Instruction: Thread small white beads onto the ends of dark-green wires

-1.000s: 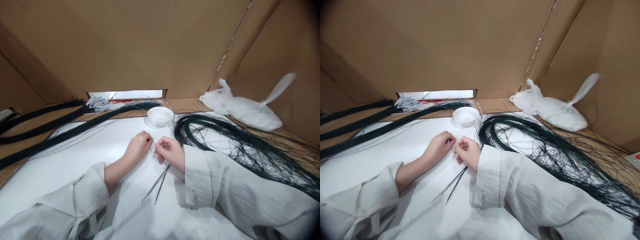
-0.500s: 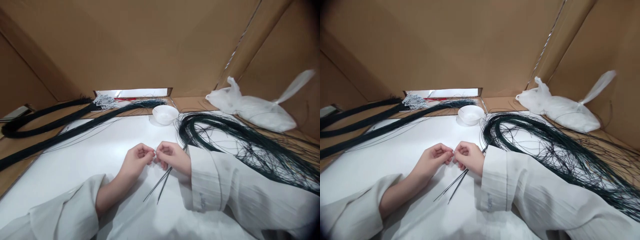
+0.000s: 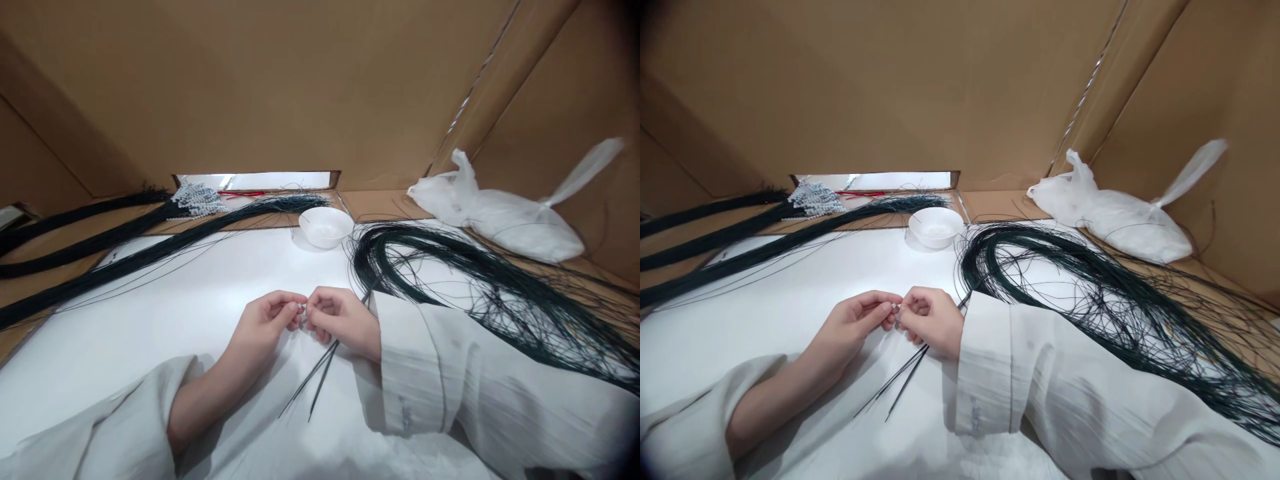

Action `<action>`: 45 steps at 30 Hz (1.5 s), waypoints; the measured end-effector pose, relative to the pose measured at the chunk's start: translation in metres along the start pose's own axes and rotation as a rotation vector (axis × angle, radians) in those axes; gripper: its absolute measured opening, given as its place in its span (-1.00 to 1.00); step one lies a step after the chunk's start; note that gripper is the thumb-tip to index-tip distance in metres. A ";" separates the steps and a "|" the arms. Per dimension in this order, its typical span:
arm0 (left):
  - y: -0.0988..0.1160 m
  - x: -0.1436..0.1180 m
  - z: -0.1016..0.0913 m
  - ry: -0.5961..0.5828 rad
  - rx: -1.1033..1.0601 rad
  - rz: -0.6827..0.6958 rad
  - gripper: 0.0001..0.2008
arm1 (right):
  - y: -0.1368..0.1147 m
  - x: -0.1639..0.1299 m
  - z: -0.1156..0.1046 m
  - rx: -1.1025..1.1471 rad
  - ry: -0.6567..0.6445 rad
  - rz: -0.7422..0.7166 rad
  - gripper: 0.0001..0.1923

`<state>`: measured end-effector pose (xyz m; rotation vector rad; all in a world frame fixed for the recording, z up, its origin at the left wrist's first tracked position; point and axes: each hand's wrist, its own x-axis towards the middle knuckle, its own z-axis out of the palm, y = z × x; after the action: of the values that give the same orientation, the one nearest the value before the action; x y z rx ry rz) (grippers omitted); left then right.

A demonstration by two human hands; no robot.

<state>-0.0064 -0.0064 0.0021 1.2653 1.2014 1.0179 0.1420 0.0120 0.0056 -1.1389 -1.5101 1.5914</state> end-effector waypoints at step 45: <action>-0.001 0.000 -0.002 0.000 0.070 0.003 -0.85 | -0.007 0.006 -0.004 0.033 -0.059 0.151 -0.92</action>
<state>-0.0083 -0.0065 0.0014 1.3219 1.2444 0.9858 0.1429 0.0200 0.0120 -1.2219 -1.4592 1.7577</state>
